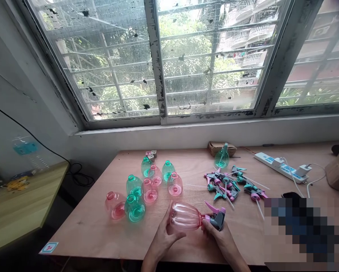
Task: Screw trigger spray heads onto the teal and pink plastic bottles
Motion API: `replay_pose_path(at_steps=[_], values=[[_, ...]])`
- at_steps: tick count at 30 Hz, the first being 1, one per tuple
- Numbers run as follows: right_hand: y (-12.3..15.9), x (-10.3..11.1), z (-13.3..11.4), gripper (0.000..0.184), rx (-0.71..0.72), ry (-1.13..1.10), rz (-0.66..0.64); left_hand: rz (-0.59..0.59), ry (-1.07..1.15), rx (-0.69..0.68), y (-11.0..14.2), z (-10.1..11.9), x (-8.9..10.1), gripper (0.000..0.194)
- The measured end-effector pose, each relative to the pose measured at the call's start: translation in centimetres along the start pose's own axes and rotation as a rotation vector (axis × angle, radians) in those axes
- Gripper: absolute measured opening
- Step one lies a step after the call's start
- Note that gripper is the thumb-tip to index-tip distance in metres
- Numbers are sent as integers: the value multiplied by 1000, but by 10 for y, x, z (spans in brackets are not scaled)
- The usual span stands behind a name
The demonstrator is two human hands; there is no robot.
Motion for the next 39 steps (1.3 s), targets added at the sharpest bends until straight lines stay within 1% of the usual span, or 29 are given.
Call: replay_pose_path(at_steps=[3,6,9,14,18,22,26,28,31,35,39], values=[[0,-2,-4,37,1,-17,2,8,-1,-10,1,-2,1,101],[0,-3,-5,40,-1,-17,20,-20,10,7,0,-9,1,105],[0,-2,-4,39,8,-7,27,-41,12,31,-1,-14,0,104],[1,0,-2,35,20,18,21,-32,-23,-28,0,-6,-1,103],[2,0,-3,34,28,37,18,-18,-25,4,2,-6,-2,113],[3,-1,-3,35,35,44,14,-9,-1,12,3,-8,-1,107],[1,-1,-2,36,39,41,18,-5,-42,-37,2,-9,1,103],[1,-1,-2,37,35,40,23,0,-65,-52,1,-9,2,104],[0,-1,-2,38,29,37,23,2,-68,-39,1,-9,1,109],[-1,-2,-1,37,24,28,6,12,-63,-8,1,-9,2,99],[-1,-1,1,35,27,21,-1,9,-95,-50,1,-7,2,96]])
Point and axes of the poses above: each hand's wrist, its own y-axis away from the middle knuckle, its own x-axis out of the back of the hand, z = x × y, the point moved 8 cm from there along -y, towards the middle knuckle, and after that the axes turned 3 degrees about y, right-handed, at the moved point
